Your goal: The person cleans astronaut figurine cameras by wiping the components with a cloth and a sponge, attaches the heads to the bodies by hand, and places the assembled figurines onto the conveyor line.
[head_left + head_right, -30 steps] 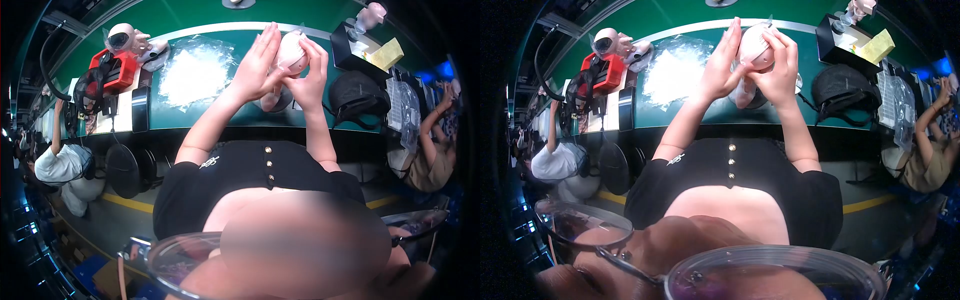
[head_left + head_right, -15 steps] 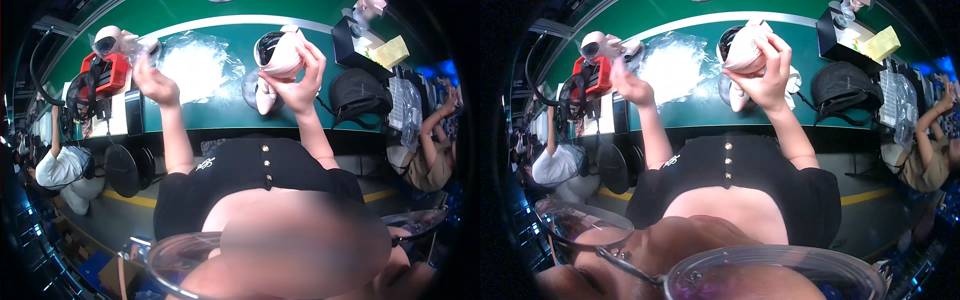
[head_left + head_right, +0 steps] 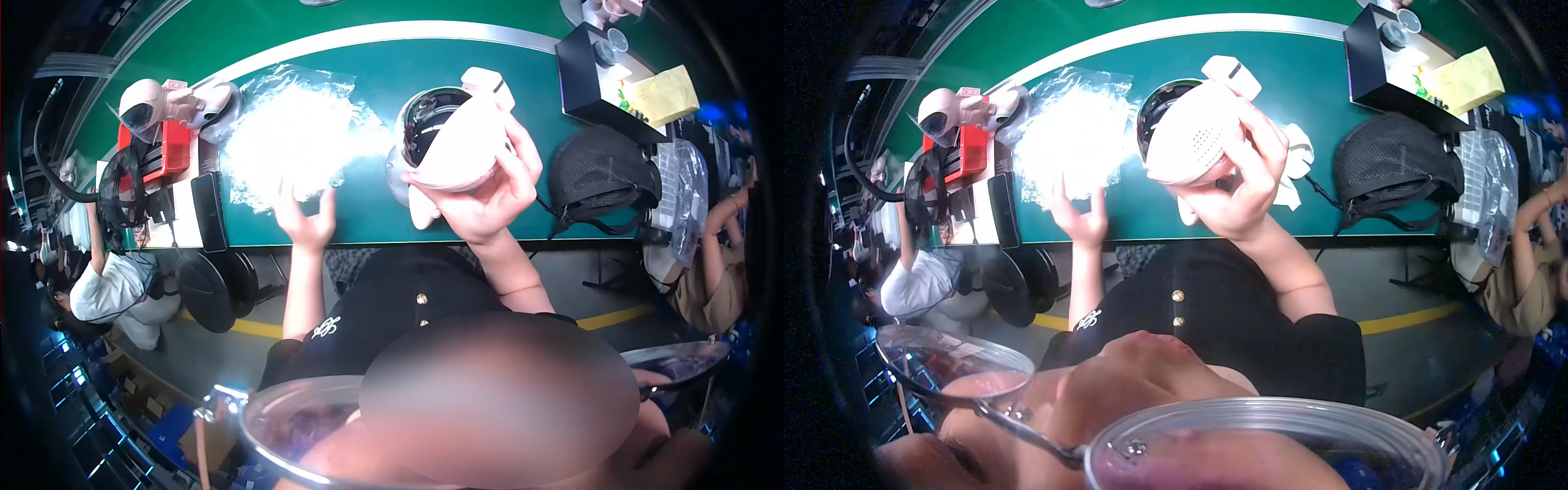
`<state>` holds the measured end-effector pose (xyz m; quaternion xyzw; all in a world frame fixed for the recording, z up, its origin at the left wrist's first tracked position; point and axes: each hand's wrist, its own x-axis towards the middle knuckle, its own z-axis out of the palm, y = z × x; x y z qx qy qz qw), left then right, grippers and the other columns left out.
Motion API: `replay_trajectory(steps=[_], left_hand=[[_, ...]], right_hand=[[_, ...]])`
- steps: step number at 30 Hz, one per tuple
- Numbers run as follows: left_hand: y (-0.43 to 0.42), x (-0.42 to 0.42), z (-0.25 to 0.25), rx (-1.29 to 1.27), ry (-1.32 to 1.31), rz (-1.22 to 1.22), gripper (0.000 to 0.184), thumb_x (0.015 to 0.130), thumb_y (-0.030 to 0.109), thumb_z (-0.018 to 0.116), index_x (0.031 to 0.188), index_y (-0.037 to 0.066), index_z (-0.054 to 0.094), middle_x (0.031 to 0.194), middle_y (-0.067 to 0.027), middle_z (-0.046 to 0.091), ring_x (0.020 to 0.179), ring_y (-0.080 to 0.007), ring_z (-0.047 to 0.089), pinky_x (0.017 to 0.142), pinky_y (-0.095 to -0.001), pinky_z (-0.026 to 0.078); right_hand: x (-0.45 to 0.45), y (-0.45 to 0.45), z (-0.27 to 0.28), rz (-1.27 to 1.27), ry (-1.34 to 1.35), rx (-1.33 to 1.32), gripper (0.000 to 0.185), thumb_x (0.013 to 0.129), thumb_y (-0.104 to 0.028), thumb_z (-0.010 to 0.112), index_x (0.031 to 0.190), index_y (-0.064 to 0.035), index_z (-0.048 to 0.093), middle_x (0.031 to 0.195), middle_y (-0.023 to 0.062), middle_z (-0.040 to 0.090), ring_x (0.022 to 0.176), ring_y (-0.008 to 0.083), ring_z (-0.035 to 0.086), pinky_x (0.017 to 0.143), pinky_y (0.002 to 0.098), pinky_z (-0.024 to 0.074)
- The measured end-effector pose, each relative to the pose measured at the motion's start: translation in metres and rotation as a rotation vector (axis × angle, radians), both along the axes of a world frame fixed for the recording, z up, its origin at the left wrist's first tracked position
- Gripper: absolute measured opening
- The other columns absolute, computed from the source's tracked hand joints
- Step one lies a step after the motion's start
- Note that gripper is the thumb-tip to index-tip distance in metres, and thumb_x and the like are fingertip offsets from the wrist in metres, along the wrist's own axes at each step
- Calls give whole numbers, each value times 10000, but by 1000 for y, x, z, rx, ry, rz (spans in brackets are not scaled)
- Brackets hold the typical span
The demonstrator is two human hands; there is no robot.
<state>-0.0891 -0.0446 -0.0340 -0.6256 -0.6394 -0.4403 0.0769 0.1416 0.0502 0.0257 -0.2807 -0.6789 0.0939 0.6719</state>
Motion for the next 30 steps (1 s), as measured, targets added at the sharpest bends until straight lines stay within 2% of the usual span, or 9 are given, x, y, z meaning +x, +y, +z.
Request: replay_trajectory(steps=[4,10,12,15,18,22,24,28,30], left_hand=[[11,42,25,-343,-355,-376,724,694,293,778,1270,-31,483,1273,-223,514,1187,-369,492,1005,-454,372],[41,98,34,-308,-869,-661,943,632,436,825,1325,-24,382,1209,-173,520,1132,-287,522,952,-409,414],[49,104,54,-499,-1223,-767,932,618,483,835,1264,-27,399,911,-86,599,696,-134,603,604,-236,496],[60,118,63,-318,-1313,-630,812,689,417,802,1223,-78,442,880,-107,641,593,-115,596,505,-223,471],[64,104,40,-405,-1366,-777,782,688,395,802,1211,-81,470,950,-118,637,709,-140,604,615,-253,476],[74,96,39,-386,-1398,-852,768,679,383,807,1205,-79,491,1005,-120,629,828,-162,594,730,-289,460],[77,96,40,-375,-1404,-869,761,675,376,810,1202,-79,501,1032,-121,625,888,-173,590,788,-307,452],[82,96,39,-375,-1406,-908,748,667,364,814,1195,-77,521,1087,-123,617,1007,-196,580,904,-344,436],[83,98,40,-366,-1407,-922,744,664,361,816,1192,-76,527,1101,-123,615,1034,-201,578,931,-352,433]], right_hand=[[4,-1,6,21,-61,-68,921,461,-197,951,1212,-42,441,1257,160,406,1109,329,528,916,452,504],[15,-5,7,41,-66,-33,731,599,-185,862,1211,-52,484,1271,196,492,1140,388,522,926,451,463],[24,-11,11,76,-96,-97,624,633,-95,812,1183,-38,524,1268,210,524,1153,410,531,939,457,474],[35,-10,7,97,-142,-57,564,642,6,795,1149,-2,549,1248,259,539,1136,389,561,941,428,475],[39,-14,3,36,-182,-3,518,640,19,790,1111,4,574,1208,245,577,1112,359,588,915,400,495],[73,-17,-19,-93,28,-338,272,703,14,748,952,12,640,973,172,672,939,267,658,802,324,518],[91,-15,-31,-244,-213,-513,236,698,-49,739,920,-50,659,922,90,664,843,273,627,759,350,500],[102,-21,-52,-421,-503,-656,252,711,-122,723,943,-52,657,907,90,615,875,272,572,795,360,462],[108,-22,-52,-271,-563,-726,235,718,-137,713,924,-34,668,870,91,607,867,267,576,806,349,456]])
